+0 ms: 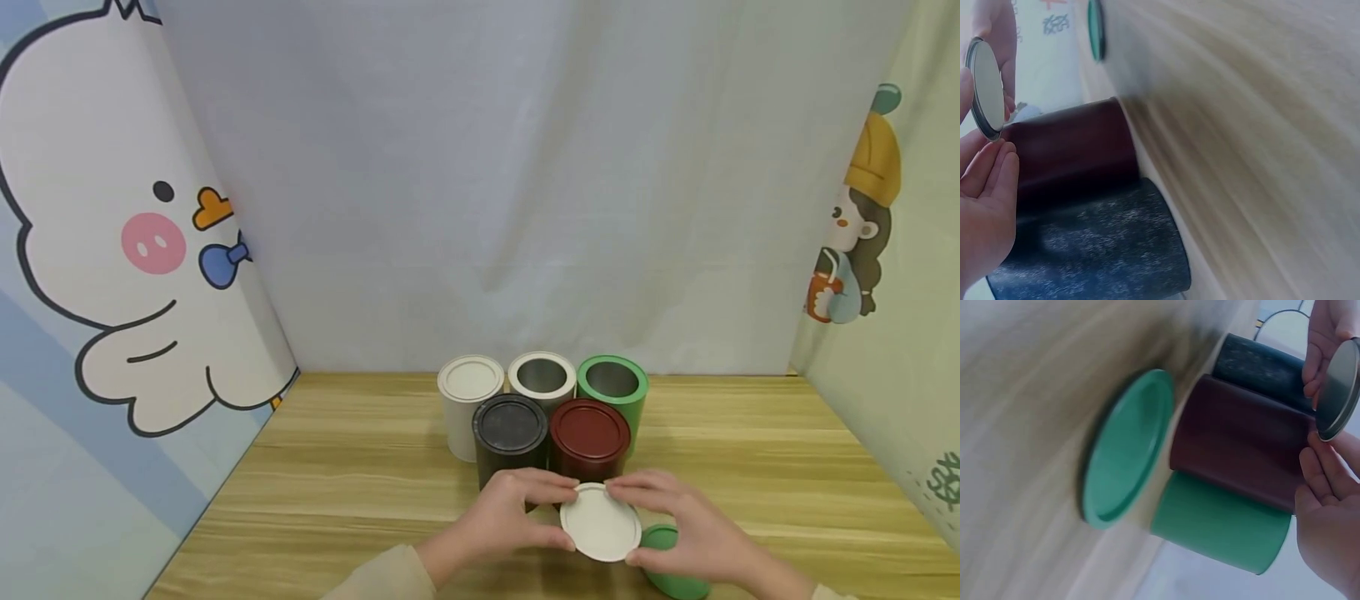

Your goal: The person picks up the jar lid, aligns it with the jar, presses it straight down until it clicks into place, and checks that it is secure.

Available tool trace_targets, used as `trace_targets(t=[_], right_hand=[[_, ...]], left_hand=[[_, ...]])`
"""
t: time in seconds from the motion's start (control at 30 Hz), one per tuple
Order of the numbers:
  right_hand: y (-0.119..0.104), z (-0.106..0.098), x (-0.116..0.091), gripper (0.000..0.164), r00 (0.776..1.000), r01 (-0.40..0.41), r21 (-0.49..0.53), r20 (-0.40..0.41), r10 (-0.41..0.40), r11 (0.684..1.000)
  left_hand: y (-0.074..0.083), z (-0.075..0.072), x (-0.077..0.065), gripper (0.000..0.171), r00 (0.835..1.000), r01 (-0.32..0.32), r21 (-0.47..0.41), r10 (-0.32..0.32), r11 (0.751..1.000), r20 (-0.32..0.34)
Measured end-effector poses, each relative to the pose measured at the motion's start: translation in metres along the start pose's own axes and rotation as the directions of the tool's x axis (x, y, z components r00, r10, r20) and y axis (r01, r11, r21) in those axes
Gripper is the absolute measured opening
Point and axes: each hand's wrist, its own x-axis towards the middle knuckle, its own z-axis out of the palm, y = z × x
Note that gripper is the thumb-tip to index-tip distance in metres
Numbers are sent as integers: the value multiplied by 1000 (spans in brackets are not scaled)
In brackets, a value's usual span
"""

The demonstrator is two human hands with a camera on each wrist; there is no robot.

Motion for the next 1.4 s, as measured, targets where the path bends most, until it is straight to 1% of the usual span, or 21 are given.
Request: trace_targets(t=[0.27, 0.43, 0.57, 0.67, 0.77, 0.83, 0.9, 1.0, 1.13, 1.27, 1.4], right_hand=[[-6, -9, 11, 68, 1000, -6, 6, -15, 6, 1000], [-10, -11, 16, 67, 1000, -9, -2, -28, 9, 1000], [-13, -13, 20, 69, 999, -31, 12, -29, 32, 999], [-13, -15, 25, 70, 999, -28, 32, -38, 29, 999], [-12, -15, 32, 70, 998, -5, 34, -57, 7, 999], [-12, -16, 37, 69, 998, 9, 29, -69, -7, 1000], [-11, -17, 43, 68, 997, 12, 22, -73, -10, 1000], [-12, -19, 52, 67, 998, -17, 16, -66, 18, 1000], [-11, -20, 63, 67, 997, -55, 4, -59, 55, 998], [-6, -19, 73, 65, 996, -64, 7, -68, 64, 998], [2, -18, 83, 62, 994, -81, 2, -67, 81, 997]], left_hand=[[3, -10, 2, 51, 999, -29, -18, 28, 999, -28], [4, -16, 3, 53, 996, -74, 25, 75, 997, -57], [5, -21, 5, 53, 993, -92, 35, 94, 995, -66], [7, -26, 6, 54, 993, -92, 19, 93, 996, -73], [8, -31, 8, 56, 992, -95, 18, 96, 995, -81], [9, -36, 10, 57, 992, -89, 17, 90, 996, -87], [9, -40, 12, 57, 992, -86, 33, 88, 996, -92], [9, -47, 16, 58, 993, -66, 47, 70, 997, -91], [8, -56, 22, 61, 995, -46, 88, 53, 995, -87], [4, -64, 29, 62, 995, -29, 130, 41, 991, -91], [1, -70, 36, 62, 995, 2, 147, 13, 989, -100]])
